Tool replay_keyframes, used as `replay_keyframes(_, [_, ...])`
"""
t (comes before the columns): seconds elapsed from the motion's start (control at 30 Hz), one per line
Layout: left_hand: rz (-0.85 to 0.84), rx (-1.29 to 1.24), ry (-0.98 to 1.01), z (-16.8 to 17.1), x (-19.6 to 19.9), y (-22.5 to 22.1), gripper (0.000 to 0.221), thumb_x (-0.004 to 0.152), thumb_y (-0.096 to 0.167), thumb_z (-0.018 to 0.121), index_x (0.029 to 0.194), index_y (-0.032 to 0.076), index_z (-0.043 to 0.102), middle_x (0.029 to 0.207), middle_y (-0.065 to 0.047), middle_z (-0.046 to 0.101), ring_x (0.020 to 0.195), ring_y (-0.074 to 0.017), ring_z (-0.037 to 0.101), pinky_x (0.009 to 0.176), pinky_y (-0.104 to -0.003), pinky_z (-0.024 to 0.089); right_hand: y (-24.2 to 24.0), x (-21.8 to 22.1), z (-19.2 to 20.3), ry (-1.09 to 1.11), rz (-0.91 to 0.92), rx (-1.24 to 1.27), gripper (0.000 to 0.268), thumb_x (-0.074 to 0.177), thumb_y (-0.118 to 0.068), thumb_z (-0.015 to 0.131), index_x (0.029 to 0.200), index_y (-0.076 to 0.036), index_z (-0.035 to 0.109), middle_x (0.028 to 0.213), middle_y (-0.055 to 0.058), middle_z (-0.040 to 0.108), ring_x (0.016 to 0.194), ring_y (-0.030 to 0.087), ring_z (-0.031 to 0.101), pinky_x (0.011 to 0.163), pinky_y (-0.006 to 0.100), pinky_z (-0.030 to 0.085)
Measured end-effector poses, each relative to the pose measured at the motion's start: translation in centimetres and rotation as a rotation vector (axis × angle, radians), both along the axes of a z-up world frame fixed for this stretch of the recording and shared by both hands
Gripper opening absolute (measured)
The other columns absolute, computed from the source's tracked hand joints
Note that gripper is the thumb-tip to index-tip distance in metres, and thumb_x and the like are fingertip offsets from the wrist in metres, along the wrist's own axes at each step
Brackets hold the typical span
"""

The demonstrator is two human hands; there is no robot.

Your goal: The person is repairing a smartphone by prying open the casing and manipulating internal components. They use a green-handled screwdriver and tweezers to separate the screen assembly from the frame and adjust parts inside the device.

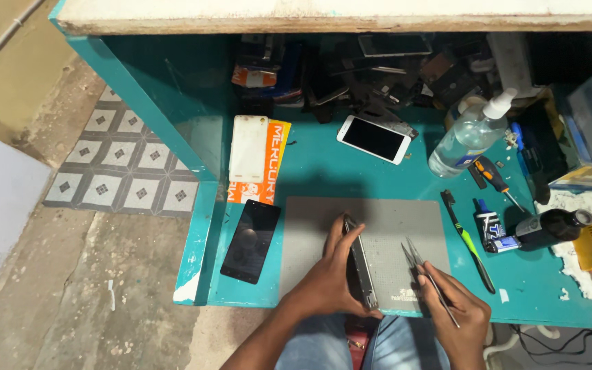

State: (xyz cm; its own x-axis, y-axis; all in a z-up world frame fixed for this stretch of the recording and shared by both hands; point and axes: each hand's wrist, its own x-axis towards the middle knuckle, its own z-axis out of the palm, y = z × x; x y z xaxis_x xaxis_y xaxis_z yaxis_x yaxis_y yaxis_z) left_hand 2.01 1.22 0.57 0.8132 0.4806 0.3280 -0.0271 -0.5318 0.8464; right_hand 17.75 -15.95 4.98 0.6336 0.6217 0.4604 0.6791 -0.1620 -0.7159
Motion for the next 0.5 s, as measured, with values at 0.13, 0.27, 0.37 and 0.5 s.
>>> replay_keyframes(0.13, [-0.017,-0.001,0.000,-0.39,-0.19,0.14,0.152,0.049,0.051,0.100,0.165,0.010,0.011,0.173,-0.030,-0.001,0.160,-0.0497,0.016,0.126,-0.050,0.035,0.15,-0.18,-0.11,-0.021,-0.012,0.012,0.032,0.090,-0.006,0.074,0.120,0.004,0.073,0.104,0.014,0.079,0.090,0.014,0.074,0.080,0.025,0.057])
replay_keyframes(0.27, [-0.035,0.009,-0.002,-0.50,-0.25,0.15,0.157,0.049,0.052,0.100,0.167,0.006,0.006,0.174,-0.030,0.000,0.162,-0.0486,0.015,0.127,-0.050,0.034,0.31,-0.40,-0.10,-0.009,-0.051,-0.009,0.033,0.090,-0.008,0.075,0.121,0.003,0.073,0.103,0.014,0.079,0.087,0.013,0.073,0.077,0.025,0.056])
replay_keyframes(0.37, [-0.035,0.014,0.029,-0.40,-0.19,0.19,0.164,0.048,0.054,0.099,0.166,0.003,-0.002,0.173,-0.031,0.000,0.161,-0.0483,0.013,0.127,-0.051,0.032,0.55,-0.49,0.03,0.027,-0.099,-0.054,0.035,0.089,-0.010,0.076,0.122,0.001,0.074,0.100,0.013,0.079,0.082,0.013,0.072,0.071,0.026,0.055])
replay_keyframes(0.5, [-0.047,-0.013,0.119,-0.17,-0.17,0.27,0.169,0.047,0.054,0.099,0.165,0.000,-0.008,0.173,-0.030,-0.003,0.161,-0.0476,0.007,0.125,-0.051,0.030,0.69,-0.63,0.21,-0.005,-0.131,-0.109,0.033,0.090,-0.011,0.076,0.121,-0.002,0.075,0.097,0.012,0.079,0.079,0.011,0.072,0.069,0.026,0.055])
